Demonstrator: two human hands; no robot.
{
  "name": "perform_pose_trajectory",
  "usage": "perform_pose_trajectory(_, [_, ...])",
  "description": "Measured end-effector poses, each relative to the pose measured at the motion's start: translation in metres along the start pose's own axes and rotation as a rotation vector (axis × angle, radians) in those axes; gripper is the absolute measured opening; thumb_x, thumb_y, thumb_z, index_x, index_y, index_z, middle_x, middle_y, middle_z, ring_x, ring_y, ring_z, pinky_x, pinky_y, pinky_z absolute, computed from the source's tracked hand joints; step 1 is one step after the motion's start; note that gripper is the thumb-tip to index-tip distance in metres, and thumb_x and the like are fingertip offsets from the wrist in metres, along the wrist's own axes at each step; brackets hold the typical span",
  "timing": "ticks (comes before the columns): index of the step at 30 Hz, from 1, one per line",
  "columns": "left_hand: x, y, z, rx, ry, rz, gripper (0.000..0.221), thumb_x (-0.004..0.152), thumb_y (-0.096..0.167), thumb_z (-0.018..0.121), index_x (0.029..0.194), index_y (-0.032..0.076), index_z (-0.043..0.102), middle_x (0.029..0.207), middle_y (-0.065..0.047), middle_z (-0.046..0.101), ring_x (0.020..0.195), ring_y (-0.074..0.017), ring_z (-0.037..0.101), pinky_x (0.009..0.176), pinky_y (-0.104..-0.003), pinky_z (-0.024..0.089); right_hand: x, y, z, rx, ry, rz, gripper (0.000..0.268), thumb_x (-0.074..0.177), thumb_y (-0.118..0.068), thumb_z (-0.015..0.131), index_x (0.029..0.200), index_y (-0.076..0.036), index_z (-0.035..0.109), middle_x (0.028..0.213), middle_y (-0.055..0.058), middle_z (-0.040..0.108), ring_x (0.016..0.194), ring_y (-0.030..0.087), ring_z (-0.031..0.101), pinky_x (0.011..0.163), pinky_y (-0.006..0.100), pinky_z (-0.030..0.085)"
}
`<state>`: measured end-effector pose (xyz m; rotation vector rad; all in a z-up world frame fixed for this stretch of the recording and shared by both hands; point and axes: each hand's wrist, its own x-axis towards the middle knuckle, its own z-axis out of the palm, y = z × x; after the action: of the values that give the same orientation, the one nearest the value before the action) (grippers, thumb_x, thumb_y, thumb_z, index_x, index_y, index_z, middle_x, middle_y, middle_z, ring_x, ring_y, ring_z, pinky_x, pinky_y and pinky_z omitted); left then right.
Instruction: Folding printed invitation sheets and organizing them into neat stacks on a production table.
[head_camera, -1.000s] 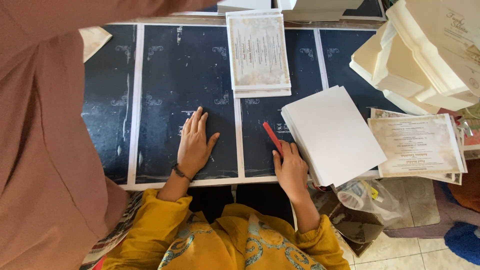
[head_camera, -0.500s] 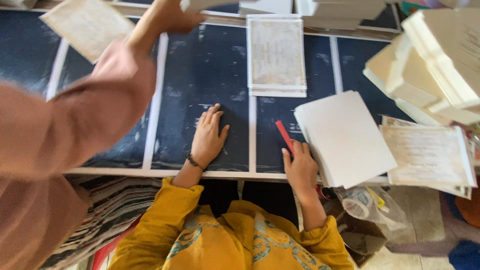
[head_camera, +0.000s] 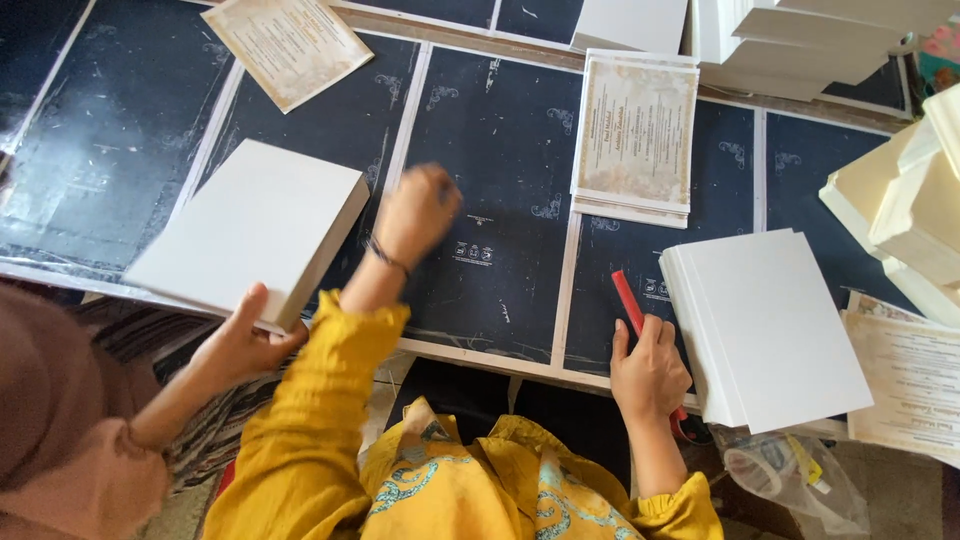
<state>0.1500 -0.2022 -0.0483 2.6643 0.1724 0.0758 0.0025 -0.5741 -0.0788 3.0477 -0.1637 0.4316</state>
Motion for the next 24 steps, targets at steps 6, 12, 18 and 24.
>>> perform_pose_trajectory(6, [0.126,-0.092,-0.063,-0.106,0.187,-0.480,0.023,0.098,0.007,0.055,0.118,0.002,0.065,0.113,-0.018,0.065,0.098,-0.0274,0.072,0.081,-0.038,0.063,0.001,-0.006,-0.006,0.030,0.063,-0.071,0.035,0.110,-0.048,0.053,0.108,-0.014,0.054,0.095,0.006,0.061,0.065,0.029,0.066,0.043,0.043,0.047])
perform_pose_trajectory(12, [0.182,-0.239,-0.056,0.669,0.119,-0.365,0.031,0.090,0.016,0.072,0.120,0.010,0.075,0.117,-0.013,0.070,0.103,-0.0355,0.070,0.072,-0.048,0.062,0.003,-0.007,-0.012,0.031,0.057,-0.024,0.035,0.106,-0.049,0.055,0.108,-0.014,0.057,0.094,0.008,0.062,0.069,0.032,0.067,0.048,0.047,0.050])
perform_pose_trajectory(18, [0.147,-0.249,-0.078,0.698,-0.014,-0.064,0.028,0.094,0.000,0.058,0.117,-0.002,0.075,0.110,-0.025,0.076,0.094,-0.0492,0.078,0.072,-0.055,0.065,0.006,-0.005,-0.013,0.023,0.154,-0.118,0.033,0.108,-0.046,0.056,0.103,-0.014,0.056,0.084,0.004,0.055,0.060,0.021,0.060,0.043,0.035,0.044])
perform_pose_trajectory(24, [0.150,-0.259,-0.087,0.861,-0.062,-0.031,0.027,0.095,-0.002,0.057,0.112,-0.003,0.078,0.105,-0.025,0.078,0.092,-0.0404,0.080,0.072,-0.045,0.068,0.006,-0.005,-0.014,0.059,0.162,-0.131,0.031,0.107,-0.045,0.058,0.101,-0.014,0.056,0.083,0.003,0.055,0.059,0.019,0.060,0.042,0.034,0.043])
